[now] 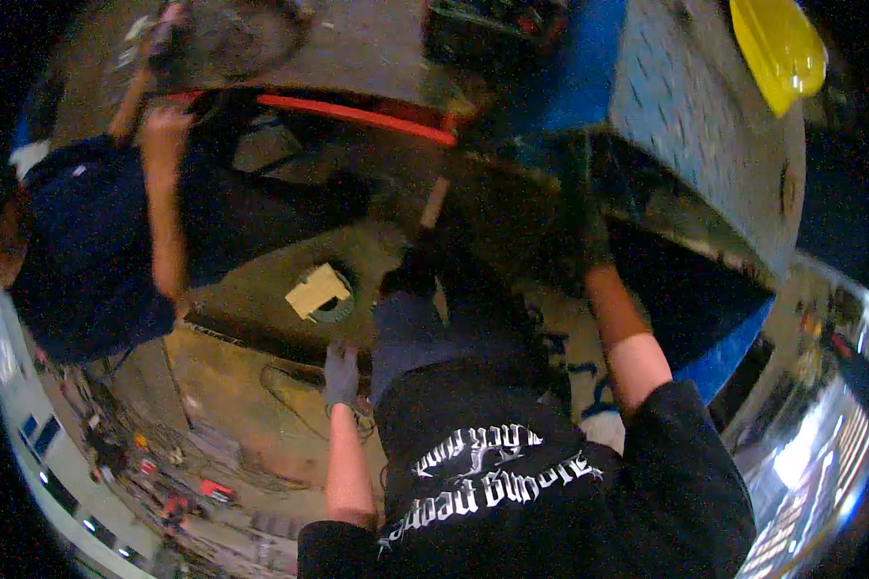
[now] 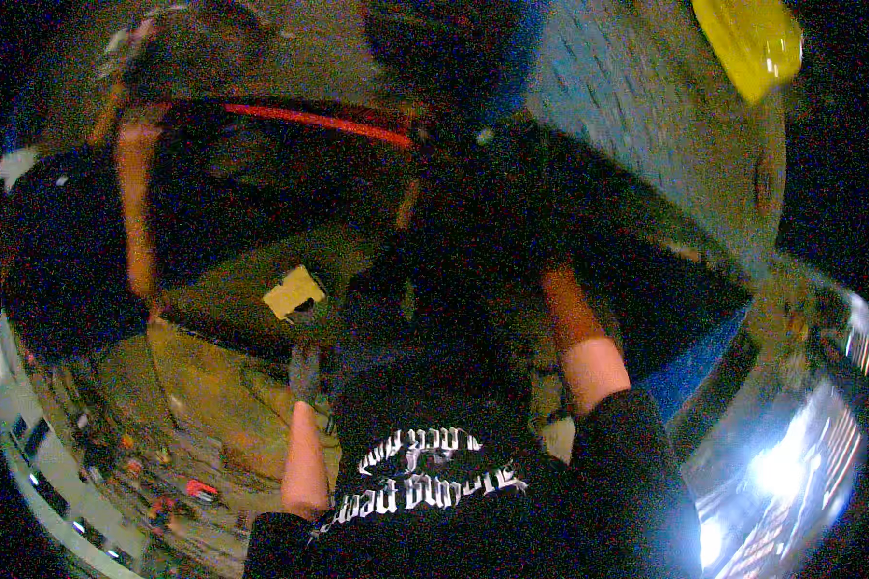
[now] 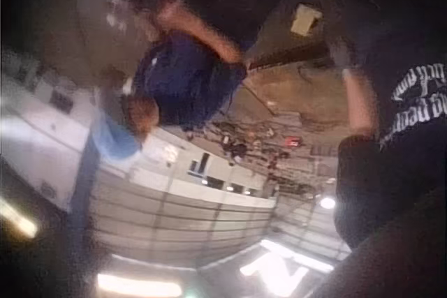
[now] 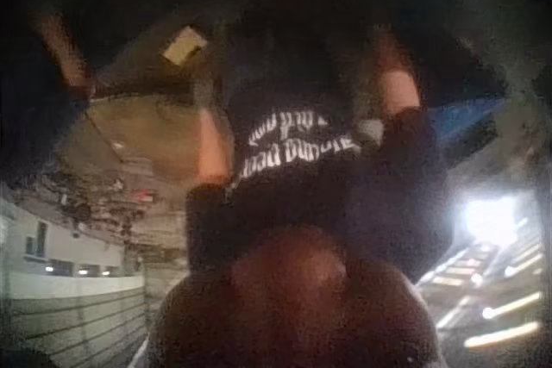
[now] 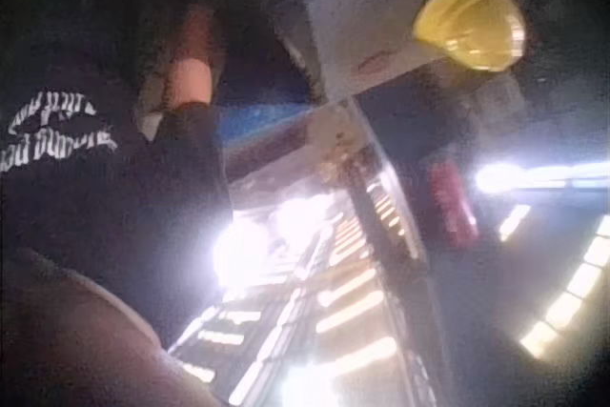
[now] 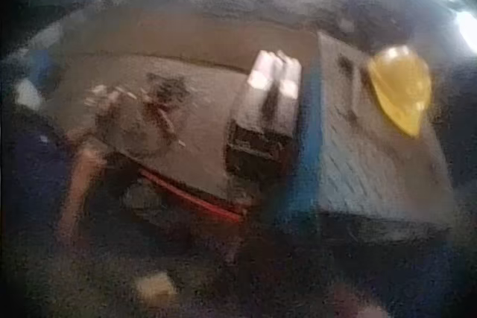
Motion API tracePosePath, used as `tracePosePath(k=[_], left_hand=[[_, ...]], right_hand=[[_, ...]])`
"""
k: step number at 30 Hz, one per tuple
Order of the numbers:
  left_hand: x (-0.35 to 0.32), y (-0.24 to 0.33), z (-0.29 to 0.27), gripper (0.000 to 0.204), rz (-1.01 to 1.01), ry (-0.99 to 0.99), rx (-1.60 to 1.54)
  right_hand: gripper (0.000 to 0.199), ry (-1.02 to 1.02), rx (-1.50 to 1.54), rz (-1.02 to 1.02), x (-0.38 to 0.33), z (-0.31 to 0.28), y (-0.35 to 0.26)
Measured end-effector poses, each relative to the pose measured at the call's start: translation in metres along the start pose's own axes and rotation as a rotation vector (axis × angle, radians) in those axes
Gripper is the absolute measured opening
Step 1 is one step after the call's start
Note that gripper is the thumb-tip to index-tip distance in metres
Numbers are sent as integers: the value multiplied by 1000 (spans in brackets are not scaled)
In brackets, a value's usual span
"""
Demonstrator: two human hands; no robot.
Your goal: The person uses a handheld drill to create holes in a long metal beam, applying liquid from a bottle to the drilling site. They also open a tool case to select a hex key before returning to the drilling task.
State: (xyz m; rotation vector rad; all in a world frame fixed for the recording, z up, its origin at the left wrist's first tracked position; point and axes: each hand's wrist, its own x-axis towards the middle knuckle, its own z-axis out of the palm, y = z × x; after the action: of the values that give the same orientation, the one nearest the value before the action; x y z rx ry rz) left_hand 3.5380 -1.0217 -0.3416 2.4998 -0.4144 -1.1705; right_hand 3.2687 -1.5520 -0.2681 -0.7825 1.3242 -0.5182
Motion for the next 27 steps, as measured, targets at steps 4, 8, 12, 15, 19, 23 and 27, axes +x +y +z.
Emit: tracePosePath(k=[4,8,12,15,19,23,27], left_hand=[[3,-42,-14,60,59,-52,15],[4,36,-32,61,-144,-96,-48],[-10,15,-41,61,-128,-133,-99],[-35,16,-88,61,-191,-121,-176],[-64,-86,-122,66,-209,-176,-50],[-98,-220,-173,69,-348,-225,1],[-126,-275,-195,69,-352,-247,-284]], right_hand=[[48,162,-27,-62,33,35,33],[47,312,-31,-154,21,60,75],[46,332,-29,-164,-1,72,82],[46,315,-116,-133,-11,95,72],[48,262,24,-149,-25,139,44],[55,420,-1290,-957,29,141,77],[58,308,-1432,-902,75,199,40]])
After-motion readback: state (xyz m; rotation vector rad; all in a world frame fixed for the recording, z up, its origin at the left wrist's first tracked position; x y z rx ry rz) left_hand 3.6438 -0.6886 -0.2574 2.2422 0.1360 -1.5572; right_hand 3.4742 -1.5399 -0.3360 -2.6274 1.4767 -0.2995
